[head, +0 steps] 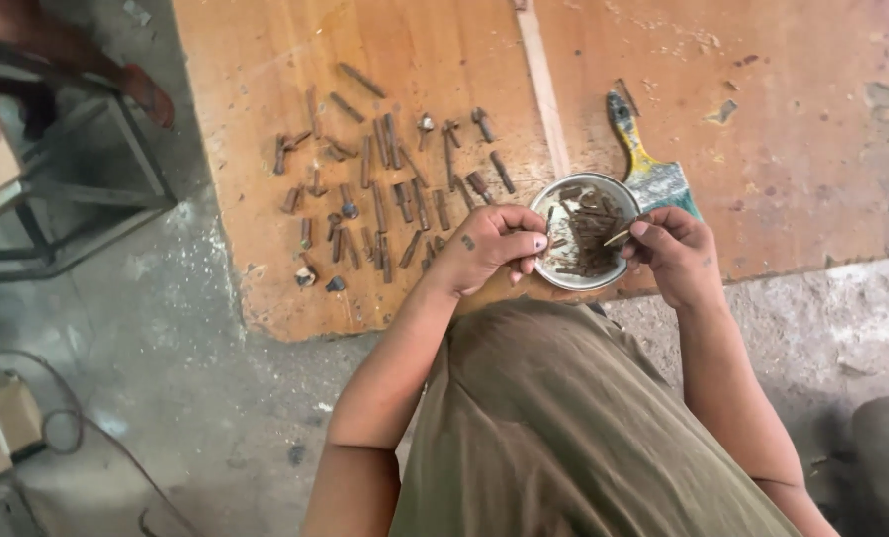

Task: The person sorts small wooden dowels from a wooden board into a metal container. They pick up the dowels by hand and place them into the container, occasionally using a paintbrush to sweep the dowels.

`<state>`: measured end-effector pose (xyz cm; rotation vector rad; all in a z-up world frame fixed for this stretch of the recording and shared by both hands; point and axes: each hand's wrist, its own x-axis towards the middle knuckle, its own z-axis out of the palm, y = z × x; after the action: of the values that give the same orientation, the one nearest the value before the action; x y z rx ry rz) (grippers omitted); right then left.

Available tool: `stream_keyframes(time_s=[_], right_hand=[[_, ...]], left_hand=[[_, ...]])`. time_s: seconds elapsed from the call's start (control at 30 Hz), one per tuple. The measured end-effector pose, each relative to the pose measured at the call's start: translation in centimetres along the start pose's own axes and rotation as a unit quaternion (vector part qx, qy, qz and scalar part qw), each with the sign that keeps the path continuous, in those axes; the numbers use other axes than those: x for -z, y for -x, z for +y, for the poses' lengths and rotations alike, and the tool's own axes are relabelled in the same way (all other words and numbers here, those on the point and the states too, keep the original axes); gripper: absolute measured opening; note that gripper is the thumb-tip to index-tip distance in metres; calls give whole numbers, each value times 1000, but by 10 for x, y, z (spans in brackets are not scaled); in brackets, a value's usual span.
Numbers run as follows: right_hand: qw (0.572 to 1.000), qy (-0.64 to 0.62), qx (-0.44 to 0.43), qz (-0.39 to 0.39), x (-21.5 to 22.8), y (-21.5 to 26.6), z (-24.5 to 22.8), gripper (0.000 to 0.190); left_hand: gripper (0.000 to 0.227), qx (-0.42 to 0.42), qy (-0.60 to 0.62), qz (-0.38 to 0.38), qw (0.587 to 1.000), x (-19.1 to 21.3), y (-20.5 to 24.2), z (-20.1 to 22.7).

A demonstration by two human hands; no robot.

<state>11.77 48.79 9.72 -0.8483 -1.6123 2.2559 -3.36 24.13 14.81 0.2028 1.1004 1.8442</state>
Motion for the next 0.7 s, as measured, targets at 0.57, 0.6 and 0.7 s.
stream_keyframes(time_s=[0.57,0.6,0.7], right_hand=[[935,242,-90,-243,-189,11,-16,19],[889,348,-103,-278,-204,14,-22,22],[745,593,-25,-304,-204,0,42,33]], left_hand=[[14,-147,130,169,966,69,156,8],[17,-145,117,218,958,82,166,1],[51,-109,65,341,931,115,191,-35]])
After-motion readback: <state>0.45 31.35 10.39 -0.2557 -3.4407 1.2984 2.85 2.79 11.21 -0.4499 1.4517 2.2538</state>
